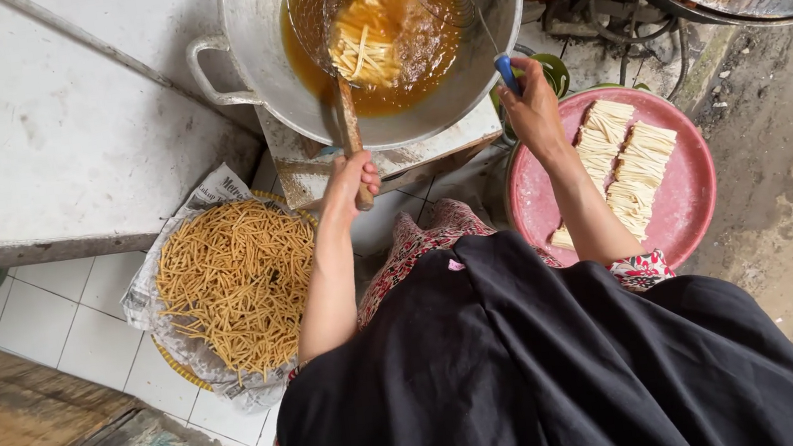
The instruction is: The person transfers fried noodles from a wok into a basket lined with newspaper. Then, they pick up bundles of uncooked noodles from a red basin and place them into a wire strainer. The strainer is lowered into a wok of hot oil to fry the noodles, and the person uses a second strainer to stir and separate them in the oil.
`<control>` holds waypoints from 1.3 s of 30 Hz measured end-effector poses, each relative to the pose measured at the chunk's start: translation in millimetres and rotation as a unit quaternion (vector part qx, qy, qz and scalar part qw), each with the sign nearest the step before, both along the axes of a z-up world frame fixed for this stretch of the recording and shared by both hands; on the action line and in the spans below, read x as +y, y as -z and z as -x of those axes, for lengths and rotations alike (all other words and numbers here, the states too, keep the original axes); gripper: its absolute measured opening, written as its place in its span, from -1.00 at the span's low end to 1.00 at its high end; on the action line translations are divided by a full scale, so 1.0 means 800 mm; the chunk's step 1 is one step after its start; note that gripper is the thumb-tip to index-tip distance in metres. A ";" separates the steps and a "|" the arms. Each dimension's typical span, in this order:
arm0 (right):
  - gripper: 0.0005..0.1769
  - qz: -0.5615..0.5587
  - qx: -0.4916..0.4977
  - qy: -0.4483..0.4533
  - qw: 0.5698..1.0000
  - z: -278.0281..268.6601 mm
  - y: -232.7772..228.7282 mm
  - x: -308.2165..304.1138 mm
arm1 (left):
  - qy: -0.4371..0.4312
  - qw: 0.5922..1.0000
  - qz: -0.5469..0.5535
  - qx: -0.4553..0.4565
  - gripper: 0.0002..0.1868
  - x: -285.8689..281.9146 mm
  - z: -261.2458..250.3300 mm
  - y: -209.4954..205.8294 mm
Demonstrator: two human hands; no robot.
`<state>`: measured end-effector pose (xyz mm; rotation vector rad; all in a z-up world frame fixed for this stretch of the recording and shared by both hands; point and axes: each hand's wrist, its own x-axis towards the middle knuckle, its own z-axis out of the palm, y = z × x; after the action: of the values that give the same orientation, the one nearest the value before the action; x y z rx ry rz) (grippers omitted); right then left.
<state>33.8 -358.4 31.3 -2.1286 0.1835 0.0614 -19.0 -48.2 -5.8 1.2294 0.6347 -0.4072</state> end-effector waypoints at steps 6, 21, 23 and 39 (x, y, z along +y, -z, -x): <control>-0.47 0.012 0.006 -0.010 1.000 -0.007 0.017 -0.005 | 0.006 1.000 0.011 0.007 -0.87 0.023 0.003 -0.018; -0.46 0.012 0.003 -0.006 1.000 -0.008 0.015 0.001 | -0.002 1.000 -0.018 -0.005 -0.83 0.030 -0.004 0.006; -0.47 0.006 -0.005 0.002 1.000 -0.011 0.021 -0.003 | 0.002 0.997 -0.075 -0.016 -0.84 0.034 -0.013 0.029; -0.47 0.003 0.011 0.004 1.000 -0.005 0.000 0.008 | 0.033 0.996 -0.080 -0.009 -0.82 0.054 -0.019 0.027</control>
<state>37.9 -351.7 31.5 -2.1340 0.2042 0.0794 -3.5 -5.2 -27.4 1.4081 0.6219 -0.4058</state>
